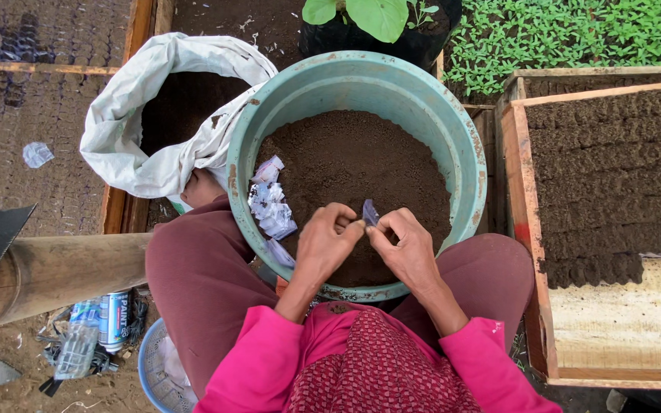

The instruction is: The person sits cross-legged and repeatedly scoops soil from a large basin, wraps it into small balls using pieces of paper or plastic, and places the wrapped soil balls into a wooden tray. The person handles the soil and wrapping materials by hand throughout the process.

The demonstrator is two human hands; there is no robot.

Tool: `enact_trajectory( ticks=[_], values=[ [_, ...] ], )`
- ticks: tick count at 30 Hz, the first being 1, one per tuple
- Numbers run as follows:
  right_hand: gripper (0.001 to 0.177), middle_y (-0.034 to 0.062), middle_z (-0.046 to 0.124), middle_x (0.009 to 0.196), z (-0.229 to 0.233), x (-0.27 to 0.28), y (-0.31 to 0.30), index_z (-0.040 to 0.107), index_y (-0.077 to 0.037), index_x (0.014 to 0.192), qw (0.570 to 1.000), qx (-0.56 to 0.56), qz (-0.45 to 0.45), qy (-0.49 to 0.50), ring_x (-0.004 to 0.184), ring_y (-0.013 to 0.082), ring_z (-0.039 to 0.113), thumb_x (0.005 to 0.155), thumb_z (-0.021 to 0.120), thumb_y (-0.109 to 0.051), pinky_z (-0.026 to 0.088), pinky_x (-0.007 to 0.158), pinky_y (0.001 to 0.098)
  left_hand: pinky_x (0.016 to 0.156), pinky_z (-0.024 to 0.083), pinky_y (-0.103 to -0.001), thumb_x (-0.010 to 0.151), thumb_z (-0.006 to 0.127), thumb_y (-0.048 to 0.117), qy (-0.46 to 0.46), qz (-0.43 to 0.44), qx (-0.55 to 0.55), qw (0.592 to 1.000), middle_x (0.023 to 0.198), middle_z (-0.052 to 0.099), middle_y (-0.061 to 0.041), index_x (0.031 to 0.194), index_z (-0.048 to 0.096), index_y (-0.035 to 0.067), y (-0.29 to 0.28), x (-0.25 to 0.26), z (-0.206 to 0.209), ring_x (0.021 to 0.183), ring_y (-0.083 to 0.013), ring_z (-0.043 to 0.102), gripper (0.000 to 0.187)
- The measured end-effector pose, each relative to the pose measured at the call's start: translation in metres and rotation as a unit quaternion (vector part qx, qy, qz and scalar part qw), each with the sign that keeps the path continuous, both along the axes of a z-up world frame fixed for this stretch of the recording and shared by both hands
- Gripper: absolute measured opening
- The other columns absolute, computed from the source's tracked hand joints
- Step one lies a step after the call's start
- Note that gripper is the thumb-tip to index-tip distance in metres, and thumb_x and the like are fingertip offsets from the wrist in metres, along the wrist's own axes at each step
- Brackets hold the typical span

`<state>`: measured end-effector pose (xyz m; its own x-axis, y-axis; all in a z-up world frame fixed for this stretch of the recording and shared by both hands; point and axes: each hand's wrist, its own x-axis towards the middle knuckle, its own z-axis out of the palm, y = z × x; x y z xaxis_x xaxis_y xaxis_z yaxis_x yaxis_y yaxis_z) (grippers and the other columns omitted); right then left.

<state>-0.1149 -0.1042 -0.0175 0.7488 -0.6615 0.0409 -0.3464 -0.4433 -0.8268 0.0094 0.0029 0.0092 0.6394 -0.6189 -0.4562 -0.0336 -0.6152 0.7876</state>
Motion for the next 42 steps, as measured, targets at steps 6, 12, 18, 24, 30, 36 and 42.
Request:
enact_trajectory(
  ticks=[6, 12, 18, 24, 30, 36, 42],
  values=[
    [0.016, 0.0033, 0.055, 0.081, -0.007, 0.006, 0.007, 0.054, -0.016, 0.073, 0.998, -0.052, 0.018, -0.003, 0.078, 0.0253, 0.063, 0.08, 0.068, -0.017, 0.05, 0.067, 0.0354, 0.057, 0.046, -0.029, 0.076, 0.054, 0.022, 0.068, 0.068, -0.062, 0.993, 0.063, 0.063, -0.002, 0.085, 0.07, 0.011, -0.008, -0.007, -0.011, 0.056, -0.0122, 0.055, 0.021],
    [0.014, 0.0056, 0.056, 0.085, 0.009, 0.018, 0.0, 0.058, -0.015, 0.085, 0.997, -0.008, -0.047, -0.061, 0.08, 0.0222, 0.06, 0.095, 0.051, -0.02, 0.049, 0.072, 0.0356, 0.052, 0.049, -0.025, 0.077, 0.055, 0.018, 0.155, 0.202, -0.119, 0.96, 0.061, 0.058, -0.009, 0.083, 0.071, 0.01, -0.02, -0.014, -0.044, 0.053, -0.0128, 0.055, 0.019],
    [0.03, 0.0156, 0.061, 0.066, -0.077, 0.035, -0.013, 0.063, -0.01, 0.077, 0.991, 0.076, -0.109, -0.005, 0.064, 0.0203, 0.059, 0.095, 0.058, -0.034, 0.047, 0.06, 0.0345, 0.048, 0.052, -0.023, 0.081, 0.059, 0.013, 0.172, 0.179, -0.158, 0.956, 0.06, 0.062, -0.012, 0.087, 0.072, 0.003, -0.022, -0.017, -0.072, 0.049, -0.0117, 0.057, 0.017],
    [0.043, 0.0302, 0.06, 0.091, -0.101, 0.016, -0.081, 0.061, -0.004, 0.101, 0.973, -0.051, -0.152, 0.168, 0.089, 0.0515, 0.058, 0.099, 0.041, -0.042, 0.045, 0.075, 0.0611, 0.042, 0.048, -0.021, 0.082, 0.063, 0.013, 0.208, 0.189, -0.188, 0.941, 0.059, 0.061, -0.014, 0.085, 0.069, -0.001, -0.02, -0.009, -0.08, 0.045, -0.011, 0.055, 0.015],
    [0.063, 0.0199, 0.06, 0.103, -0.192, 0.024, -0.061, 0.06, -0.011, 0.113, 0.917, -0.075, -0.148, 0.364, 0.095, 0.0415, 0.061, 0.092, 0.035, -0.064, 0.053, 0.073, 0.0539, 0.039, 0.046, -0.021, 0.084, 0.06, 0.009, 0.174, 0.132, -0.169, 0.961, 0.058, 0.063, -0.016, 0.088, 0.068, -0.004, -0.027, -0.011, -0.088, 0.044, -0.0122, 0.057, 0.016],
    [0.059, 0.0192, 0.059, 0.117, -0.189, 0.011, -0.059, 0.06, -0.015, 0.12, 0.924, 0.267, -0.175, 0.208, 0.108, 0.0406, 0.056, 0.081, 0.062, -0.059, 0.049, 0.083, 0.0543, 0.052, 0.048, -0.037, 0.081, 0.06, 0.01, -0.005, 0.048, -0.068, 0.997, 0.059, 0.063, -0.012, 0.085, 0.065, 0.0, -0.032, -0.008, -0.085, 0.052, -0.024, 0.06, 0.012],
    [0.033, 0.0174, 0.065, 0.087, -0.101, 0.038, -0.063, 0.065, -0.003, 0.091, 0.675, 0.653, -0.309, -0.151, 0.073, 0.0315, 0.063, 0.075, 0.076, -0.03, 0.055, 0.057, 0.0395, 0.063, 0.053, -0.044, 0.088, 0.054, 0.012, -0.07, 0.009, -0.011, 0.997, 0.078, 0.068, -0.018, 0.098, 0.067, 0.002, -0.032, -0.006, -0.08, 0.074, -0.0359, 0.067, 0.019]
  ],
)
